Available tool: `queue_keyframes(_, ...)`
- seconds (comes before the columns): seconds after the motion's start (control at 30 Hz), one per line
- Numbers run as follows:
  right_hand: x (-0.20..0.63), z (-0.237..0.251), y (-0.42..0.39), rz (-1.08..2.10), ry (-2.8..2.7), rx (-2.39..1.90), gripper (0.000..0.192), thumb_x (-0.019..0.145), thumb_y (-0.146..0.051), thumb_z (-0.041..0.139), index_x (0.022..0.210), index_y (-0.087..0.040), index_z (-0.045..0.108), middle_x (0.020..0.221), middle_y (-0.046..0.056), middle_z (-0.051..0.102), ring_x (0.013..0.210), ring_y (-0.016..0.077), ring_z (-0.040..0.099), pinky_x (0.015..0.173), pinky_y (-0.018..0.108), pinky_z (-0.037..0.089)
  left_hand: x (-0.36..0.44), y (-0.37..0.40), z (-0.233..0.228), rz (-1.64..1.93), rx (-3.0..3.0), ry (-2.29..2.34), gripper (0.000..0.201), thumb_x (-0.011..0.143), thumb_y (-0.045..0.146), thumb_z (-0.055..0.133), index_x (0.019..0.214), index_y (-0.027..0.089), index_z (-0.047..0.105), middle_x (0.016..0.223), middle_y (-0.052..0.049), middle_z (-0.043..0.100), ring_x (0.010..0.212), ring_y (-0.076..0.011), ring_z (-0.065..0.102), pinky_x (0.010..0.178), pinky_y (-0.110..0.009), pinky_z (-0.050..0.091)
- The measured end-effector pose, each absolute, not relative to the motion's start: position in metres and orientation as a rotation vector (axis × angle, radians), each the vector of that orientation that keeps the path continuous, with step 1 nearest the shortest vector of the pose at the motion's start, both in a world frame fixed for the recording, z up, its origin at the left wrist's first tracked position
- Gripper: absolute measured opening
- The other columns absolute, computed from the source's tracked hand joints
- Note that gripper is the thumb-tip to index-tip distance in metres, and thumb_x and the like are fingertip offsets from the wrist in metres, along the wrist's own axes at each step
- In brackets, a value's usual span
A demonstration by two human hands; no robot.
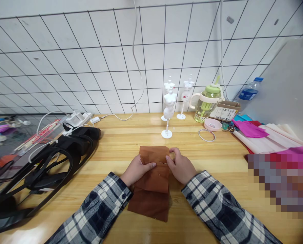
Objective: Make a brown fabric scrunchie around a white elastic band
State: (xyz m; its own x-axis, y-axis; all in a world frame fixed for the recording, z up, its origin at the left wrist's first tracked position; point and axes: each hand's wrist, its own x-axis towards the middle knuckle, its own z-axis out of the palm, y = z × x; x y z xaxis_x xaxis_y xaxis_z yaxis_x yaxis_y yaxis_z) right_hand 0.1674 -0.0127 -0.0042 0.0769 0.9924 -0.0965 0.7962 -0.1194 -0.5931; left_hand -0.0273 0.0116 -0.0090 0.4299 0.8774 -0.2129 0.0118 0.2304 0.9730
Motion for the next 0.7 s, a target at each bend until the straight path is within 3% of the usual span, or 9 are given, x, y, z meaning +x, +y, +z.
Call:
queue_keyframes(0.27, 0.1690, -0.0039, -0.0124, 0.667, -1.765, -1.984, 0.019, 0.092, -0.036, 0.043, 0.105, -0.023, 0.046, 0.064, -0.002, 0.059, 0.061, 0.0168, 0.056, 0.055, 0.024, 0.026, -0.0283, 0.0132, -0.0121, 0.767, 1.189, 0.927, 0.053, 0.070, 0.033, 0.077, 0.117, 0.013, 0.062, 0.117, -0.013, 0.068, 0.115, -0.0322, 0.059, 0.093, -0.045, 0.052)
queue_keyframes(0.4, 0.1677, -0.0025, -0.0131, 0.698, -1.774, -1.955, 0.016, 0.092, -0.036, 0.043, 0.102, -0.024, 0.046, 0.061, -0.003, 0.057, 0.060, 0.0162, 0.056, 0.055, 0.024, 0.027, -0.0282, 0.0124, -0.0128, 0.751, 1.220, 0.956, 0.050, 0.070, 0.031, 0.077, 0.114, 0.013, 0.063, 0.121, -0.013, 0.066, 0.107, -0.0314, 0.064, 0.091, -0.045, 0.052)
queue_keyframes(0.7, 0.1654, -0.0035, -0.0141, 0.708, -1.798, -1.926, 0.019, 0.092, -0.037, 0.044, 0.106, -0.024, 0.045, 0.063, -0.003, 0.059, 0.062, 0.0165, 0.057, 0.056, 0.024, 0.028, -0.0232, 0.0093, -0.0098, 0.728, 1.304, 0.874, 0.045, 0.075, 0.029, 0.074, 0.117, 0.016, 0.064, 0.118, -0.009, 0.068, 0.106, -0.0277, 0.065, 0.094, -0.041, 0.052)
